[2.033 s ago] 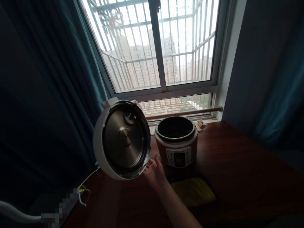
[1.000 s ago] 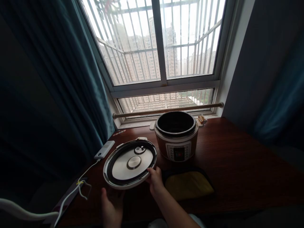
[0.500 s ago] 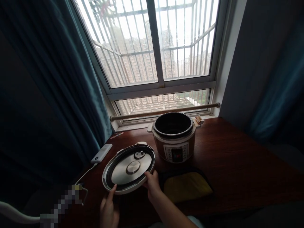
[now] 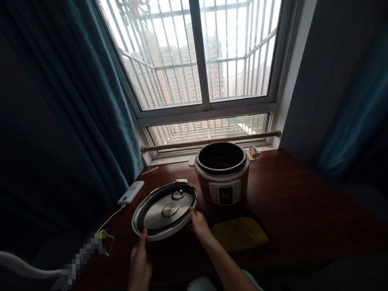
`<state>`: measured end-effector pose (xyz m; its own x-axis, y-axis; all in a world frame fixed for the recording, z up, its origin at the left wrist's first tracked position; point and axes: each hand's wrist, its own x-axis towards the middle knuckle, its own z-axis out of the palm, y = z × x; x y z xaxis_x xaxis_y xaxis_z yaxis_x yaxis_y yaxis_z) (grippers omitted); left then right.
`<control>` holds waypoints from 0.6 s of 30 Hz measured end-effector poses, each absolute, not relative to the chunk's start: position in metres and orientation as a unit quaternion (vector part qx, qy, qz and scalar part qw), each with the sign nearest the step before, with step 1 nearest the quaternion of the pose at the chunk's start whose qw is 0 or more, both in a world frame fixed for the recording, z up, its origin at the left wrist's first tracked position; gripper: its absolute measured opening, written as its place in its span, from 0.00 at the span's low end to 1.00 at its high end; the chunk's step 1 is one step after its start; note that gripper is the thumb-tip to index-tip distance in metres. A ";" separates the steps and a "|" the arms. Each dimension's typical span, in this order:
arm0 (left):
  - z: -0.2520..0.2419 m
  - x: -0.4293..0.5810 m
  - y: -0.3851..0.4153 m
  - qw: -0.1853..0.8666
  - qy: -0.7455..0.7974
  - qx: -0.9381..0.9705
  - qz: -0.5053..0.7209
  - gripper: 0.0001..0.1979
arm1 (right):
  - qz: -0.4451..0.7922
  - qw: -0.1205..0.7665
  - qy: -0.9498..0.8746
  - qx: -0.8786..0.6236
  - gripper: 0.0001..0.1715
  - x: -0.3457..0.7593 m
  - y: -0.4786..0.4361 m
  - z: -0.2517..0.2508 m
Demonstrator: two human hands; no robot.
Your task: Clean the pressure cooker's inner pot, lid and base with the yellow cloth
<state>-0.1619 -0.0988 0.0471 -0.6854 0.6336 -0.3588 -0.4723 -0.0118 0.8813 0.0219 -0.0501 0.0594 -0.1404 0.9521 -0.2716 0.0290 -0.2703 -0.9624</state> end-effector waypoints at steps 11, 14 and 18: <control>0.051 -0.163 -0.124 0.292 0.636 0.161 0.696 0.26 | 0.114 0.109 -0.700 -0.696 0.23 0.132 -0.087 0.016; 0.046 -0.158 -0.137 0.243 0.681 0.199 0.662 0.31 | 0.099 0.156 -0.709 -0.681 0.16 0.139 -0.084 0.006; 0.047 -0.151 -0.153 0.143 0.738 0.292 0.591 0.30 | 0.239 0.374 -0.629 -0.638 0.18 0.160 -0.078 -0.009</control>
<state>-0.1508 -0.1532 0.0467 -0.7887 0.6002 0.1334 0.2614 0.1309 0.9563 0.1595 -0.0785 -0.0088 0.0949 0.9817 0.1653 0.6236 0.0708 -0.7785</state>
